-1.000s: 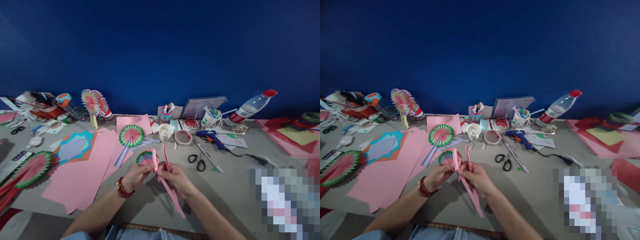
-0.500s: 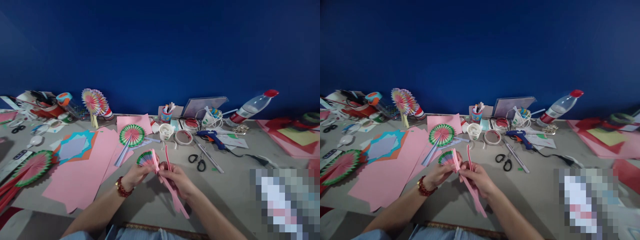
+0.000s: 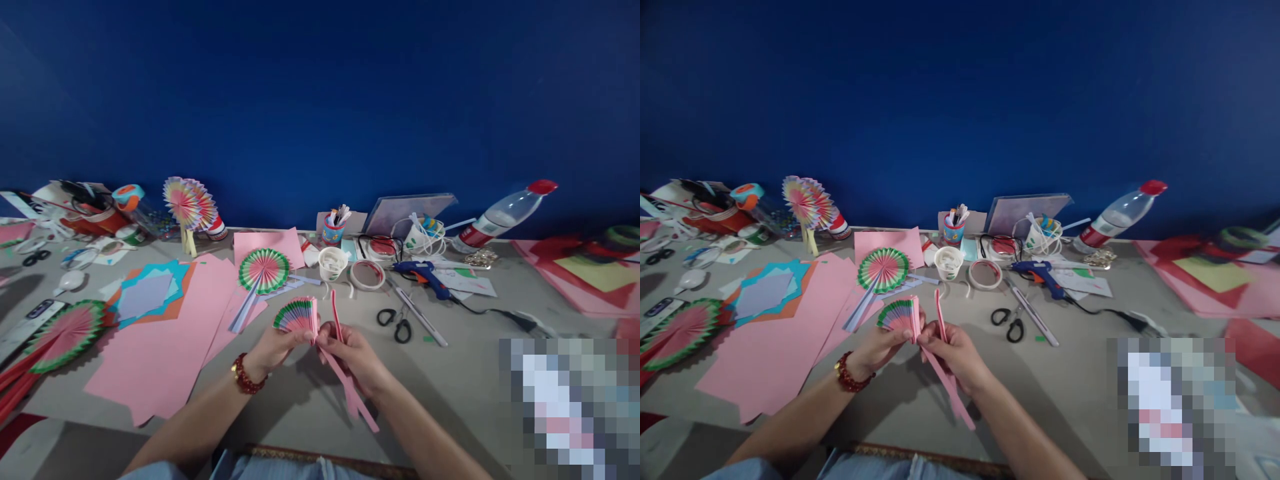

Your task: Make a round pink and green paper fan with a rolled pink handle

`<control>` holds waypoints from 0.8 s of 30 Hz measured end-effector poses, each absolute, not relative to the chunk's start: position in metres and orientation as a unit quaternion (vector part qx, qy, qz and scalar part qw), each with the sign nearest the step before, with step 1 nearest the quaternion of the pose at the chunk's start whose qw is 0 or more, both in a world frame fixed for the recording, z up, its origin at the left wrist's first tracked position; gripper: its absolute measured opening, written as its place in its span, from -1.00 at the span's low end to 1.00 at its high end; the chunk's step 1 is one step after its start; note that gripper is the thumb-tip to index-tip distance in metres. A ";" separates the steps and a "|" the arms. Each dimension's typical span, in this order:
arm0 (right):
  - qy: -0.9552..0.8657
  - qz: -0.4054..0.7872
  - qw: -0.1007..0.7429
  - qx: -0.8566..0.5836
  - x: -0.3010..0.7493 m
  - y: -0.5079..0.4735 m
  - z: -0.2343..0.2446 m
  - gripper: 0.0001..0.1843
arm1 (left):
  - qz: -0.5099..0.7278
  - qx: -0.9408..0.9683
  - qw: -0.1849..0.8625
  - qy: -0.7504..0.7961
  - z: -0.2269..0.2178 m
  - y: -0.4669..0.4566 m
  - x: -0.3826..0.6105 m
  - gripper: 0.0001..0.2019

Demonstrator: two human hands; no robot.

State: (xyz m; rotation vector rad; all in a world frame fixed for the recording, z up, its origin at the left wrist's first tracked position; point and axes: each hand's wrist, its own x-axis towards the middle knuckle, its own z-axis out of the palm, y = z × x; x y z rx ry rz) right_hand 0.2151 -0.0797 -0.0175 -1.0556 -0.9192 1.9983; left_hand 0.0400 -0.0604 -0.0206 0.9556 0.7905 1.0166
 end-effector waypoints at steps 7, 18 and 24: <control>-0.397 0.696 0.412 -0.433 0.212 -0.082 -0.020 -0.51 | 0.478 0.348 0.750 0.297 -0.029 -0.061 0.052 -0.53; -0.327 0.727 0.451 -0.403 0.219 -0.078 -0.020 -0.54 | 0.452 0.305 0.784 0.295 -0.027 -0.048 0.029 -0.52; -0.336 0.730 0.427 -0.415 0.218 -0.079 -0.018 -0.52 | 0.492 0.356 0.725 0.325 -0.025 -0.046 0.029 -0.54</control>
